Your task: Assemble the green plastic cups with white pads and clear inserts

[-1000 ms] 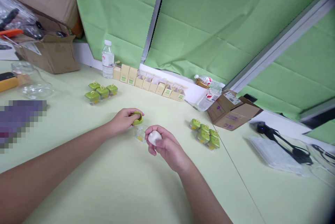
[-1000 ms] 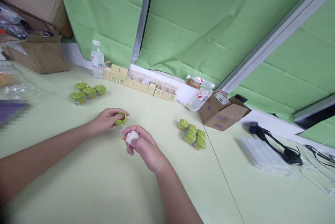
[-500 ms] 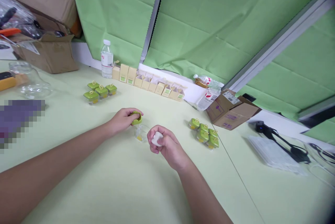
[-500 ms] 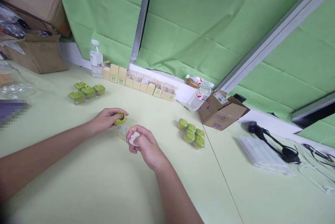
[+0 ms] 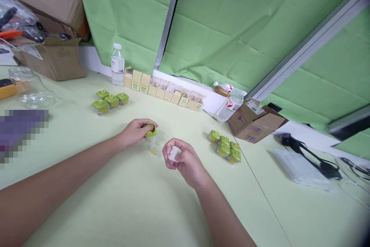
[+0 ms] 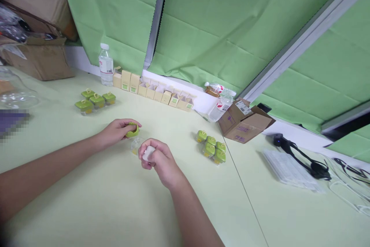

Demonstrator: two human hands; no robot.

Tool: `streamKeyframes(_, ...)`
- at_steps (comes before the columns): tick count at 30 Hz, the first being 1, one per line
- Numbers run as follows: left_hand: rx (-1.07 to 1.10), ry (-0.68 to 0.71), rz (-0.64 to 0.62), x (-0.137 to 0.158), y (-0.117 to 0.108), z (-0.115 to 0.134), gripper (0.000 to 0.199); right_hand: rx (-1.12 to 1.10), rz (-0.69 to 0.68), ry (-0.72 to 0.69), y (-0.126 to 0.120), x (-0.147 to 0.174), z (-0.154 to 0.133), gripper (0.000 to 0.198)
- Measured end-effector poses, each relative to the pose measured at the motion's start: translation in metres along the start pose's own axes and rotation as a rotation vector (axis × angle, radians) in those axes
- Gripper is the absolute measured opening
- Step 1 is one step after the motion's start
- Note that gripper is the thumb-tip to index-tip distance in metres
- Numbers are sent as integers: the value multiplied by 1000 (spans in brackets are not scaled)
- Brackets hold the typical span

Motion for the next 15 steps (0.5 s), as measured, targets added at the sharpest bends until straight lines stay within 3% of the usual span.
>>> streamKeyframes(7,9,-7,-7,0,0,-1,33,-32,-52,-26,1,1,-1,32)
streamKeyframes(15,17,-12,-16,1,1,2,33,-48,-43,-13,1,-1,-1,31)
Point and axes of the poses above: each hand's wrist, its own x-axis away from the middle knuckle, its own y-axis out of the palm, z = x × y, the point moved 4 cm from there along -x, towards the middle knuckle, and after that the axes turned 12 degrees about x, right-handed, at the moved point
